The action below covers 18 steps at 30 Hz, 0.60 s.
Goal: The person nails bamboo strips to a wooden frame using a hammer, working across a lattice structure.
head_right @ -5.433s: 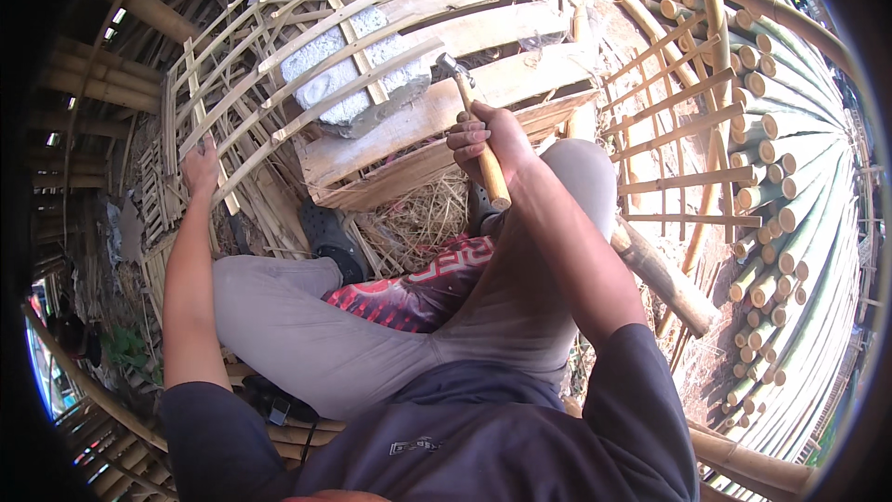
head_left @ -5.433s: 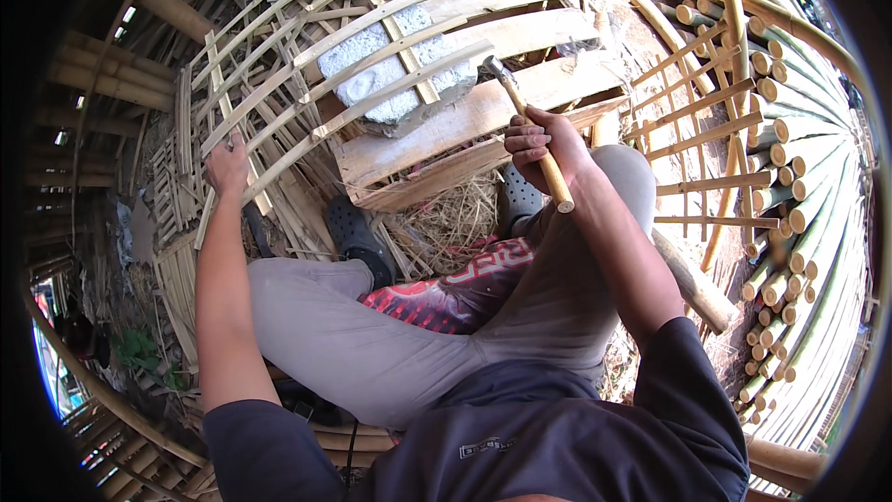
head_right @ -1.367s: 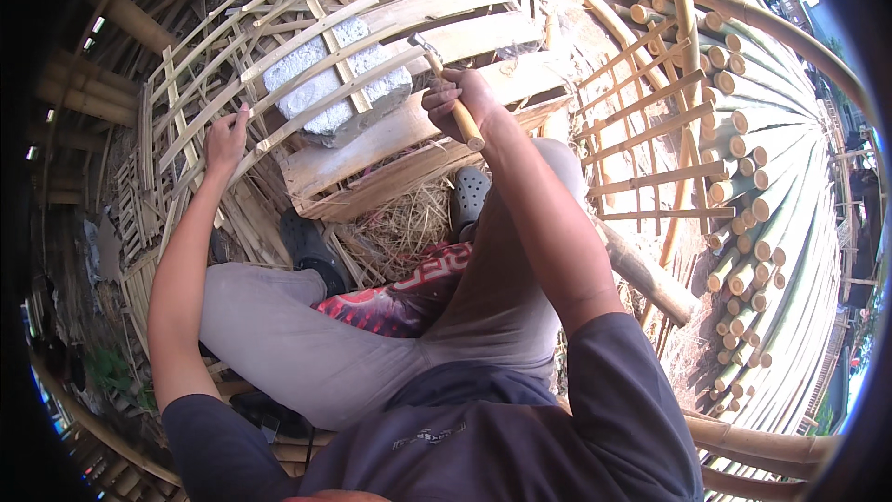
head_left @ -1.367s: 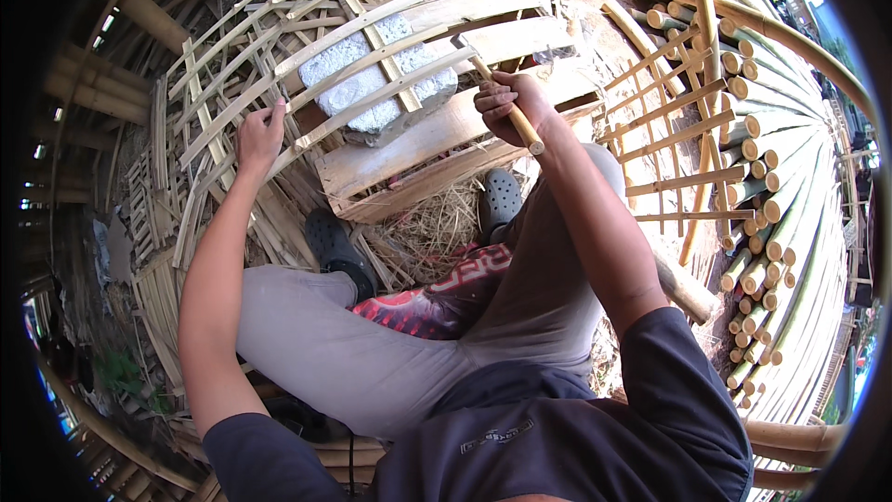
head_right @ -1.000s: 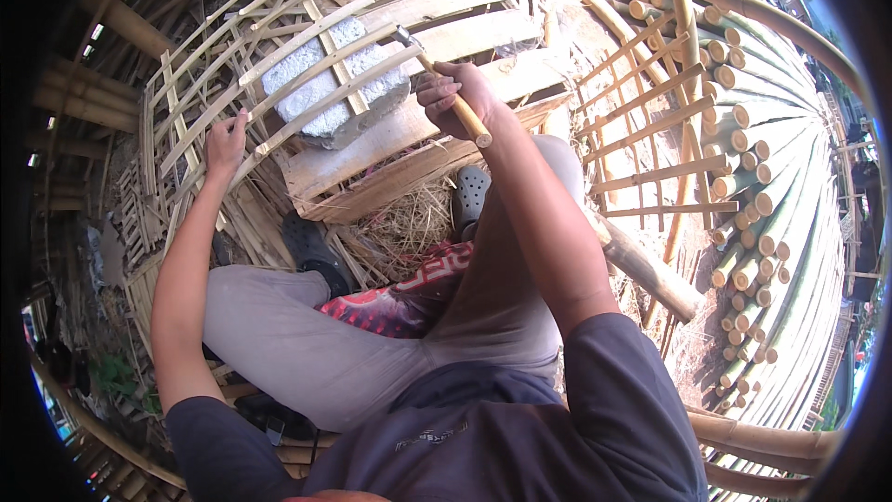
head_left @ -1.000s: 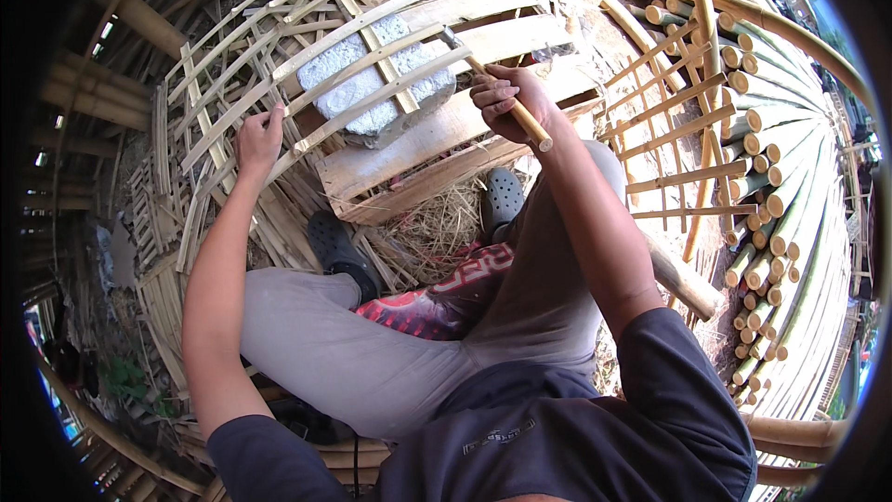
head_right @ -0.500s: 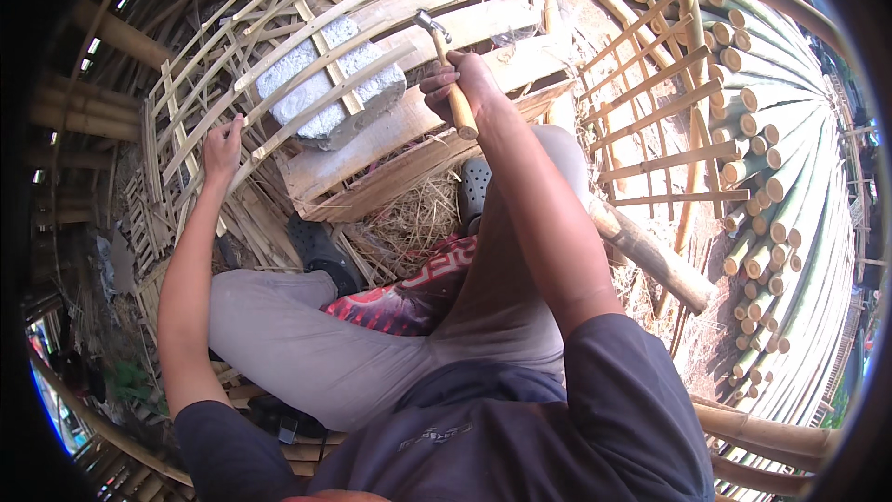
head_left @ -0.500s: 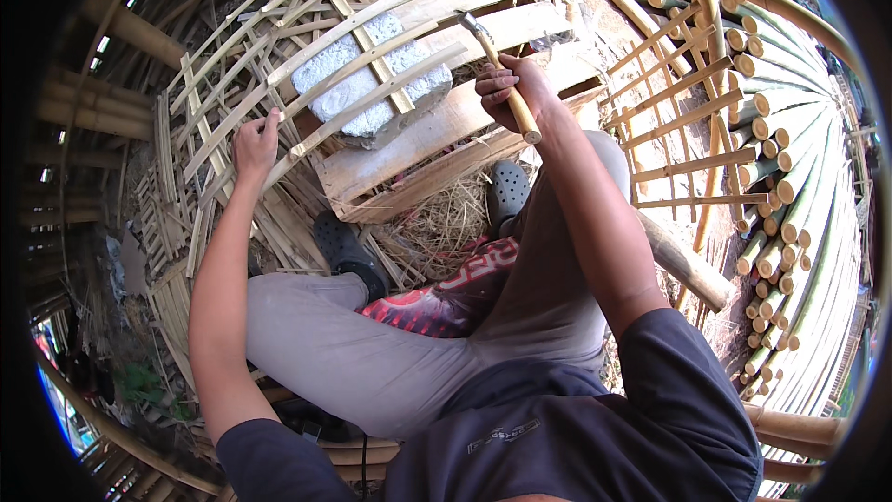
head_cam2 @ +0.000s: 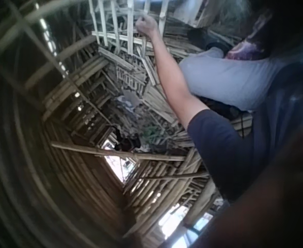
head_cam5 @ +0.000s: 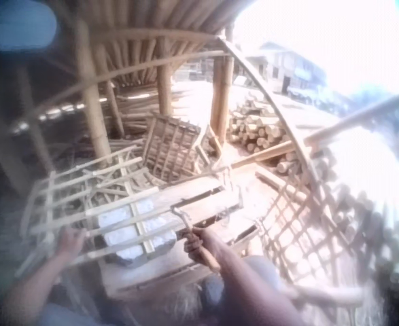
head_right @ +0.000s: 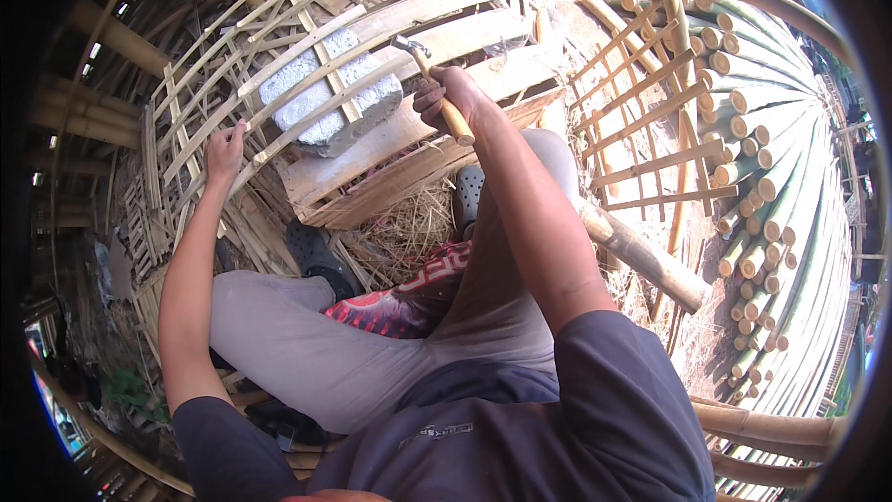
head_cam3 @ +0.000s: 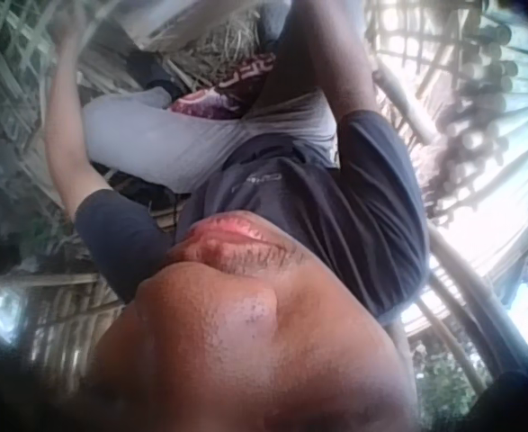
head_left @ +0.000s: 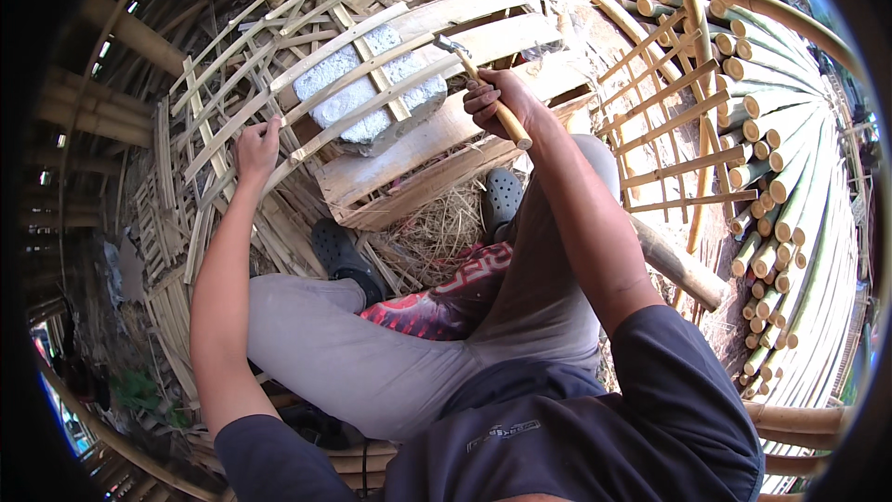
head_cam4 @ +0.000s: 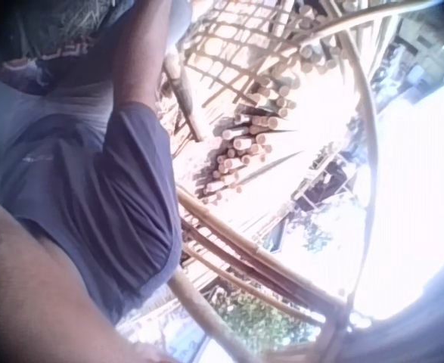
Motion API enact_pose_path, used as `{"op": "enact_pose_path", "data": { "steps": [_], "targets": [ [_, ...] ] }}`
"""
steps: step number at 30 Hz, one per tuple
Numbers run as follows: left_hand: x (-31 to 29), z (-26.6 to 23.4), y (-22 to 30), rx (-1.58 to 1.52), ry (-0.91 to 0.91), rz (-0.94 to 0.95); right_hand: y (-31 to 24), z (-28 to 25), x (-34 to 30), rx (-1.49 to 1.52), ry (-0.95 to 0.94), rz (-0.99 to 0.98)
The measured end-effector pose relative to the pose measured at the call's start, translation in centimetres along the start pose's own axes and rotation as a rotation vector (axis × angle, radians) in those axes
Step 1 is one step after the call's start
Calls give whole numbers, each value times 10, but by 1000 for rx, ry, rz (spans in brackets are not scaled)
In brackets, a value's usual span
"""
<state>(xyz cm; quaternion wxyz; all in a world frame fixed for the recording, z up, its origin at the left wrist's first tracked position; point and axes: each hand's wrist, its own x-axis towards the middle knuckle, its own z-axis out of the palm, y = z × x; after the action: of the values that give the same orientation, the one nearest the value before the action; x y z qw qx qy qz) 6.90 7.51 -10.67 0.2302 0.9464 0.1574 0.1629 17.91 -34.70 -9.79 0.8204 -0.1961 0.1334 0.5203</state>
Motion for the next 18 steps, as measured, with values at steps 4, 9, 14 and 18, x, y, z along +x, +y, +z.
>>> {"op": "enact_pose_path", "data": {
  "steps": [4,9,14,18],
  "targets": [
    [-5,-6,-1,34,-39,-41,6,-1,-1,18,-45,65],
    [-4,-5,10,25,-10,-23,4,-8,-1,86,112,-39],
    [-5,-8,-6,56,-9,-22,9,-7,-6,93,3,5],
    [-1,-5,4,30,-26,-60,3,-13,-10,68,-53,-21]
  ]
}}
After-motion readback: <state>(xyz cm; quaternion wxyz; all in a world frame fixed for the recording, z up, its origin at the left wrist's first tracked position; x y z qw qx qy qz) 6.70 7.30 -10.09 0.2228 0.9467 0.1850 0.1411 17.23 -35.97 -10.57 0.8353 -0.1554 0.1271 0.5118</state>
